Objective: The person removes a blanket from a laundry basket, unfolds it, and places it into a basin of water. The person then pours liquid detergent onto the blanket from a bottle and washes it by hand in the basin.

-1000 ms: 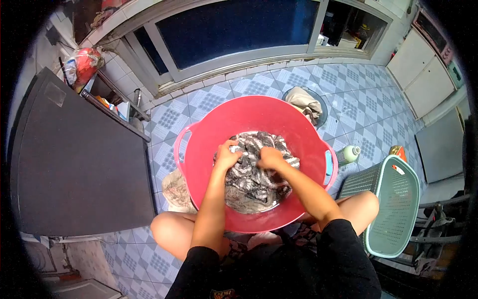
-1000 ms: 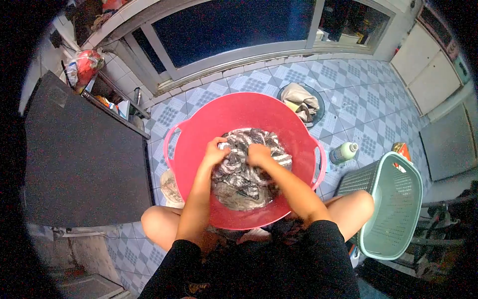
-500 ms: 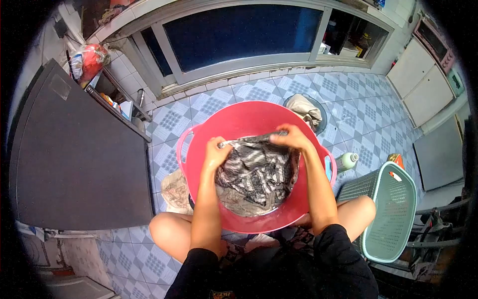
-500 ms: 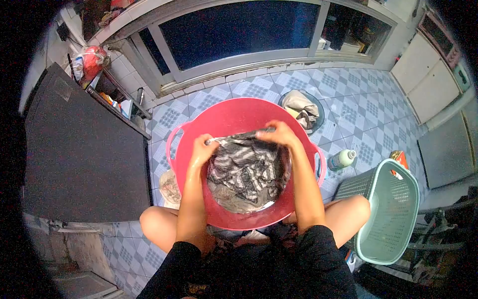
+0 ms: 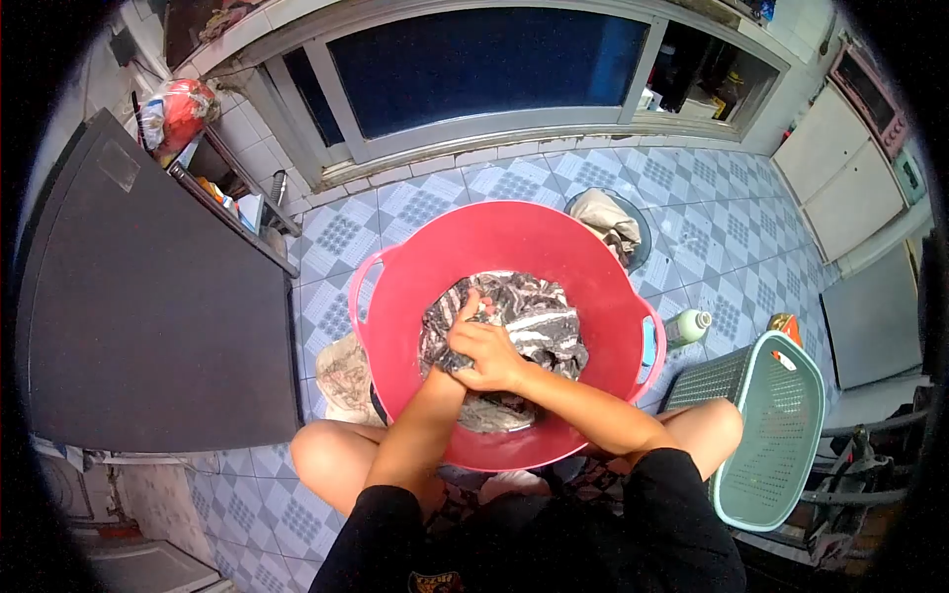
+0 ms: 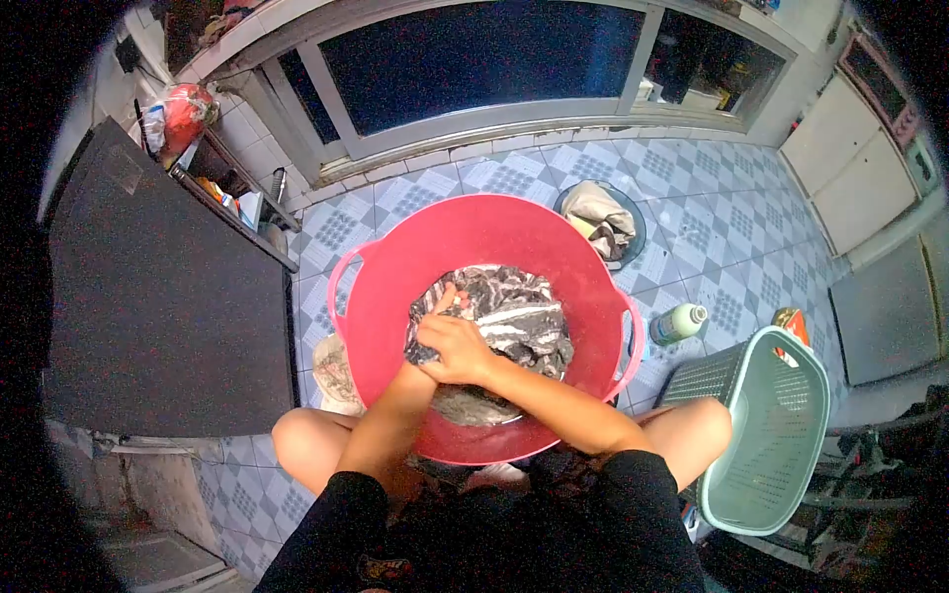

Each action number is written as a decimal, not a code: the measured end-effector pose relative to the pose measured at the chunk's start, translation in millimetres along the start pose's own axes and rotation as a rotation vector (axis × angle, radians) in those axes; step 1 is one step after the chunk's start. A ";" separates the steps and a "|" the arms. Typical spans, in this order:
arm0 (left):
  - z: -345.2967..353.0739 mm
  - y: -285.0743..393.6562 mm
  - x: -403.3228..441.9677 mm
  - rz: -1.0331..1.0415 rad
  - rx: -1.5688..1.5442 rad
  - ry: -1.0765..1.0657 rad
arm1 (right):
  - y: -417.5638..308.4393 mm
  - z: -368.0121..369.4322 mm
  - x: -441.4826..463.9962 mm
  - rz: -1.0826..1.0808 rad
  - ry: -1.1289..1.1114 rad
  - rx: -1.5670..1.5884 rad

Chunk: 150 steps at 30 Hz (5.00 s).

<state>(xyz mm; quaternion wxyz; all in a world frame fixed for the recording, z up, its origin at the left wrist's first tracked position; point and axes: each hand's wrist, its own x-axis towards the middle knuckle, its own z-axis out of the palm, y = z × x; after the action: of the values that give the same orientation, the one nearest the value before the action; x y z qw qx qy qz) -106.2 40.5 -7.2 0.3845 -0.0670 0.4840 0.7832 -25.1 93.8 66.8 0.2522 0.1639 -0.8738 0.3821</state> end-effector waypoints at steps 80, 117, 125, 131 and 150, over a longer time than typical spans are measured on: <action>146.2 133.8 -171.5 0.219 0.530 -0.222 | 40.0 -168.3 27.5 0.447 0.993 1.050; 52.7 32.6 -68.0 -0.025 -0.016 0.008 | 7.9 19.6 -4.6 0.139 0.217 -0.220; 29.3 22.8 -30.0 -0.251 -0.147 -0.140 | 93.5 -8.5 5.6 0.694 0.346 -0.078; 12.4 51.0 -31.4 -0.205 -0.263 -0.280 | 127.7 -63.7 -5.9 1.044 0.312 0.557; -18.2 -4.6 5.3 -0.040 -0.136 -0.002 | -0.4 8.0 0.0 0.057 -0.074 -0.168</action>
<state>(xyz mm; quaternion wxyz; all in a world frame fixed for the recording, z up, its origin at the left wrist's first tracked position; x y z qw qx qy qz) -111.6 29.7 -22.5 0.3952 -0.1017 0.4276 0.8066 -27.5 87.6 62.4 0.2218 0.1312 -0.9157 0.3083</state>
